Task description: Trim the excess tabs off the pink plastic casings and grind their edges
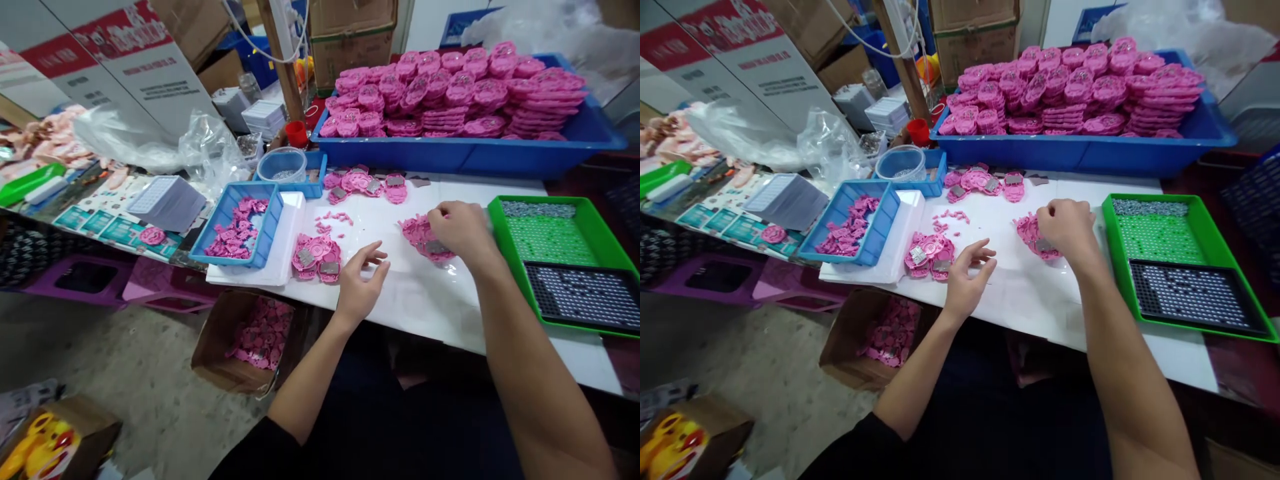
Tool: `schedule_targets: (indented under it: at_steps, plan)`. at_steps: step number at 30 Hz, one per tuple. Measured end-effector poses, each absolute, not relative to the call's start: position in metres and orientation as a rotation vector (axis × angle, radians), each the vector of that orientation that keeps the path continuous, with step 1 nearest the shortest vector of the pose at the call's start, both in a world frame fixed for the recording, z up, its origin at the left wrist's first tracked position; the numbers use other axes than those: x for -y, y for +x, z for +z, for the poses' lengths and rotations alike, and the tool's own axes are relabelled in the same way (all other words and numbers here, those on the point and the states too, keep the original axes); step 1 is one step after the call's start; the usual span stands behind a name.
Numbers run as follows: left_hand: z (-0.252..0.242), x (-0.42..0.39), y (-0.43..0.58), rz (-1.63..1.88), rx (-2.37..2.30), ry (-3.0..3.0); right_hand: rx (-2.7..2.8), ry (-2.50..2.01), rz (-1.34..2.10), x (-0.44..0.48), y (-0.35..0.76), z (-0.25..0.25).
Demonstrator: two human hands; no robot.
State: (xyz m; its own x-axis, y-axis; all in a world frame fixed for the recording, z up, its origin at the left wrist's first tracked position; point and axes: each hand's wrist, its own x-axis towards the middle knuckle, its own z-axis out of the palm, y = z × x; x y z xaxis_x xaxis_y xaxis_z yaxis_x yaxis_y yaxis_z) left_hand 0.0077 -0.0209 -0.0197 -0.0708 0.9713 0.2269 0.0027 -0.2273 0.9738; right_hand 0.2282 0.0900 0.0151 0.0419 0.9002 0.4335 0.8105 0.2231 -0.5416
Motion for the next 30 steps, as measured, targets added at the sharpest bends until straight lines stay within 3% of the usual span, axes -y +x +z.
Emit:
schedule_targets:
  at_steps: [4,12,17,21,30]
  plan:
    - [-0.018,0.021,0.009,1.437,-1.145,1.311,1.86,-1.534,-0.017,-0.121,0.205,0.013]
    - [-0.021,0.019,0.01,1.514,-1.132,1.16,2.758,-1.165,-0.075,-0.195,0.084,0.02]
    - [-0.02,0.017,0.012,1.526,-1.151,1.108,2.95,-1.067,-0.113,-0.209,0.063,0.023]
    - [-0.017,0.016,0.012,1.529,-1.155,1.086,2.874,-0.998,-0.074,-0.21,0.082,0.029]
    - [-0.015,0.015,0.011,1.584,-1.038,0.873,2.056,-0.871,0.344,-0.148,0.126,0.043]
